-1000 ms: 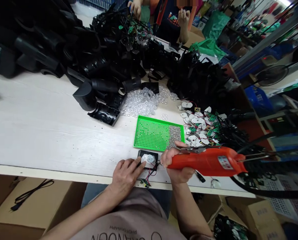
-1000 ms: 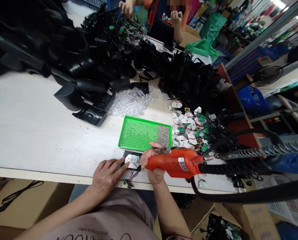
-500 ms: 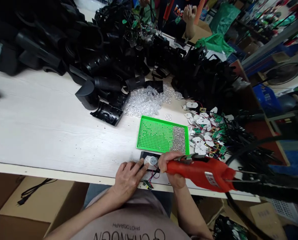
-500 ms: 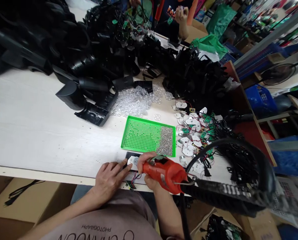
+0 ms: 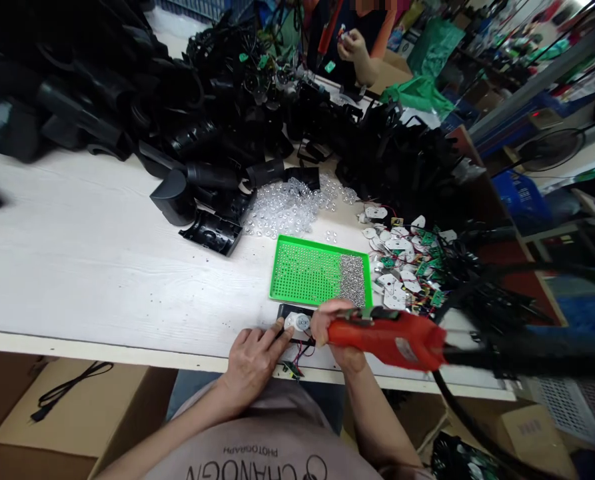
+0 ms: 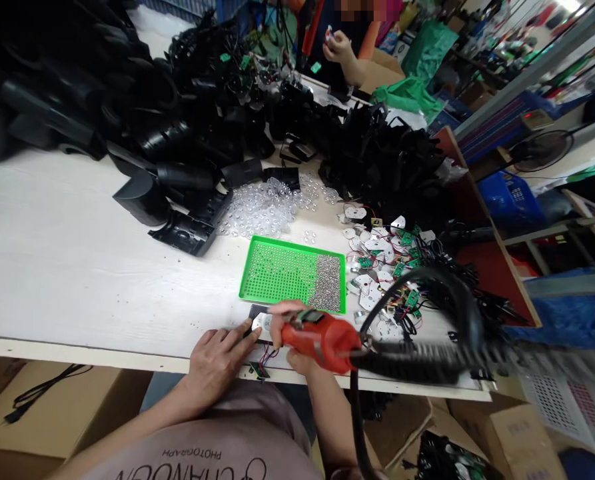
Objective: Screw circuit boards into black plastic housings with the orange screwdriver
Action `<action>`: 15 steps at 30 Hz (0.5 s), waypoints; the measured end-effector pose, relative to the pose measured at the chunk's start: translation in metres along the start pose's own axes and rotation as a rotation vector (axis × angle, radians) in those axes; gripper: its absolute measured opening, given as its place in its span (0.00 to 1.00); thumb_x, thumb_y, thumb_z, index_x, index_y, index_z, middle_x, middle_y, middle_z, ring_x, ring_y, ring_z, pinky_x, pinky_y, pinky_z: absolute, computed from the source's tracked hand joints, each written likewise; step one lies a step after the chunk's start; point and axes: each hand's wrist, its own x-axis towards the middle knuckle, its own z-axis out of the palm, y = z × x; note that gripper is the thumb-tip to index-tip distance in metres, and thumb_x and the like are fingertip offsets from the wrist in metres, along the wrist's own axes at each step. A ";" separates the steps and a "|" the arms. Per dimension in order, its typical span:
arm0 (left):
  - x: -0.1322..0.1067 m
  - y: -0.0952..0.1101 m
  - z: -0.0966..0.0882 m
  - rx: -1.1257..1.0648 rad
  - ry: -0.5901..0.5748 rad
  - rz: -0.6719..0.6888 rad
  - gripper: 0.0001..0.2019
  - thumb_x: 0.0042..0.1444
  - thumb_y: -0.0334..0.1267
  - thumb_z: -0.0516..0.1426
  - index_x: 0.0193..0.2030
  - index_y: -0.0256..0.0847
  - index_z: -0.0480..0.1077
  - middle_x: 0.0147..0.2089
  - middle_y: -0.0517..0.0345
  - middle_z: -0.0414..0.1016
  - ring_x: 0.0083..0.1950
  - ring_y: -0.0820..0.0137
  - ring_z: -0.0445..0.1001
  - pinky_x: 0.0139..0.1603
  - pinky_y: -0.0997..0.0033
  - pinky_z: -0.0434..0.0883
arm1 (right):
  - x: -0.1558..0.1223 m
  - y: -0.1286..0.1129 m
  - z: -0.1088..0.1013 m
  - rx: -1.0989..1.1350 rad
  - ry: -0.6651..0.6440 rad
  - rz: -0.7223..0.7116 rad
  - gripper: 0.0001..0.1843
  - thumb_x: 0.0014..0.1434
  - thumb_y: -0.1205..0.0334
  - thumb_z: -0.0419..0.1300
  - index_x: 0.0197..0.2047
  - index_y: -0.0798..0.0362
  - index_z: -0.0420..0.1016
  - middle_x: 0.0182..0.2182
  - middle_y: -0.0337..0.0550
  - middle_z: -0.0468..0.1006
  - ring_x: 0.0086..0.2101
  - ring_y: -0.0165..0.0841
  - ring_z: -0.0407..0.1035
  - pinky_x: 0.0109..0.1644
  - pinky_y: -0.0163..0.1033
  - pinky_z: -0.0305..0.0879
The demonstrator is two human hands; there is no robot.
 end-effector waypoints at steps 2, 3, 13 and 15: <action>0.001 0.002 -0.002 -0.023 0.025 -0.027 0.13 0.64 0.33 0.53 0.54 0.43 0.71 0.50 0.54 0.78 0.35 0.67 0.69 0.36 0.64 0.62 | 0.007 -0.011 -0.003 0.009 -0.010 -0.056 0.42 0.42 0.23 0.57 0.50 0.46 0.70 0.15 0.31 0.64 0.16 0.32 0.59 0.21 0.40 0.62; 0.002 0.002 -0.002 -0.062 0.026 -0.053 0.13 0.64 0.35 0.55 0.53 0.44 0.71 0.50 0.54 0.78 0.38 0.66 0.71 0.37 0.64 0.63 | 0.010 -0.018 -0.007 -0.024 -0.010 -0.089 0.43 0.44 0.23 0.56 0.53 0.46 0.68 0.17 0.33 0.67 0.17 0.32 0.61 0.23 0.41 0.65; 0.025 -0.024 0.001 -0.438 -0.287 -0.165 0.39 0.51 0.48 0.65 0.66 0.42 0.56 0.60 0.46 0.70 0.59 0.55 0.67 0.56 0.54 0.65 | -0.018 -0.015 -0.010 -1.181 -0.012 0.151 0.19 0.54 0.50 0.65 0.46 0.51 0.77 0.26 0.39 0.78 0.27 0.34 0.72 0.35 0.39 0.67; 0.029 -0.025 -0.001 -0.386 -0.374 -0.179 0.41 0.49 0.46 0.66 0.67 0.43 0.55 0.57 0.47 0.72 0.55 0.54 0.69 0.53 0.53 0.67 | -0.026 -0.002 0.006 -1.347 -0.015 0.162 0.17 0.55 0.51 0.64 0.45 0.52 0.77 0.28 0.42 0.80 0.31 0.38 0.74 0.35 0.39 0.65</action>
